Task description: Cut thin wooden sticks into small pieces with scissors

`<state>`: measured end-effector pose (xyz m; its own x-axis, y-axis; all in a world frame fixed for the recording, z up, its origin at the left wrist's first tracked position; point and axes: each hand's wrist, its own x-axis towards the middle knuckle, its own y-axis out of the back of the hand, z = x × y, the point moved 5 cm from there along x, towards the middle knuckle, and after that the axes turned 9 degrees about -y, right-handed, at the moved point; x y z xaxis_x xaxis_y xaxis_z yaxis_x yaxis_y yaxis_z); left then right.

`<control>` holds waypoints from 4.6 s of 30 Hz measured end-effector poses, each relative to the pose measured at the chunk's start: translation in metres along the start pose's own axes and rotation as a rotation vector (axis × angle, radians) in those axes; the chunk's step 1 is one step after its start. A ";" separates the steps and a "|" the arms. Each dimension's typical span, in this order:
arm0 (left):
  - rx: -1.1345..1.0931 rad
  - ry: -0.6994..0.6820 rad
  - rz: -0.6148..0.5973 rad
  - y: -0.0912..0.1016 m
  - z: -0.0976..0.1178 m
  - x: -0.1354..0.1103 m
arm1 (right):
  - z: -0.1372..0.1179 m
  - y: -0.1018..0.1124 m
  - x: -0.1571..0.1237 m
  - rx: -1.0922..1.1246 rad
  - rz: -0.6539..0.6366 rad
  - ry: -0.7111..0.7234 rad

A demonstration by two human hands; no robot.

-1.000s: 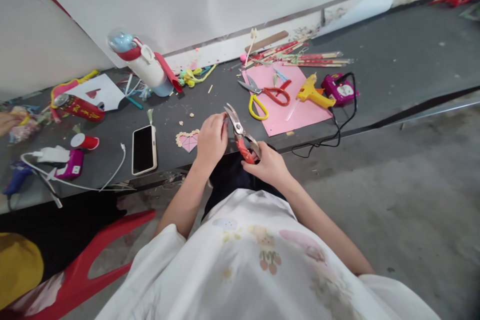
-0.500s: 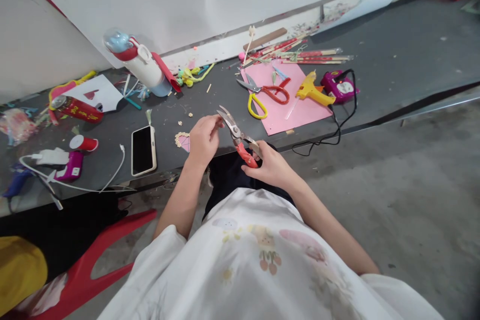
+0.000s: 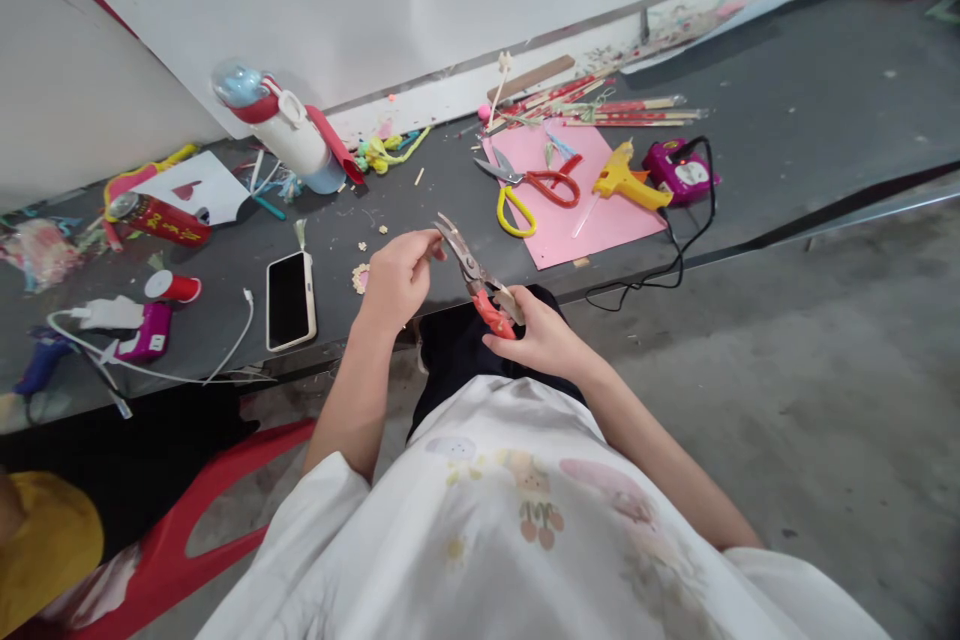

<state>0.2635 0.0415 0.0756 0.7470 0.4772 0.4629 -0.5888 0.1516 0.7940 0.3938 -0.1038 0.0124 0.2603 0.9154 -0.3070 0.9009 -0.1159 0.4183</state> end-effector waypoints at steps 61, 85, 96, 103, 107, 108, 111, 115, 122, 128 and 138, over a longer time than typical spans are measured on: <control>-1.034 0.807 -0.145 -0.088 0.000 -0.017 | 0.001 -0.043 0.049 0.870 -0.278 -0.285; -0.262 0.441 -0.075 -0.043 -0.001 0.000 | 0.020 -0.033 0.041 0.610 -0.149 -0.268; 0.299 0.035 -0.340 -0.076 0.001 0.014 | 0.048 -0.040 0.015 0.635 -0.157 -0.376; 0.324 0.017 -0.423 -0.092 -0.002 0.010 | 0.062 -0.049 0.012 0.826 -0.243 -0.443; 0.314 0.024 -0.424 -0.091 -0.003 0.010 | 0.061 -0.049 0.012 0.756 -0.233 -0.448; 0.312 0.025 -0.417 -0.089 -0.004 0.010 | 0.061 -0.047 0.012 0.710 -0.215 -0.439; 0.284 0.027 -0.354 -0.078 -0.002 0.010 | 0.057 -0.039 0.010 0.563 -0.123 -0.365; 0.236 0.021 -0.240 -0.059 0.000 0.008 | 0.043 -0.025 0.004 0.359 -0.031 -0.269; 0.217 -0.010 -0.164 -0.030 0.007 0.005 | 0.022 -0.014 -0.006 0.228 -0.051 -0.126; 0.257 -0.008 -0.207 -0.016 0.014 0.007 | 0.023 -0.022 -0.008 0.510 -0.323 -0.139; 0.408 -0.016 -0.317 -0.009 0.025 0.013 | 0.029 -0.028 -0.002 0.746 -0.498 -0.055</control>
<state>0.2862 0.0246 0.0849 0.8757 0.4488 0.1782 -0.1670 -0.0648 0.9838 0.3777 -0.1130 -0.0237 -0.2222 0.9089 -0.3528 0.9002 0.0524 -0.4322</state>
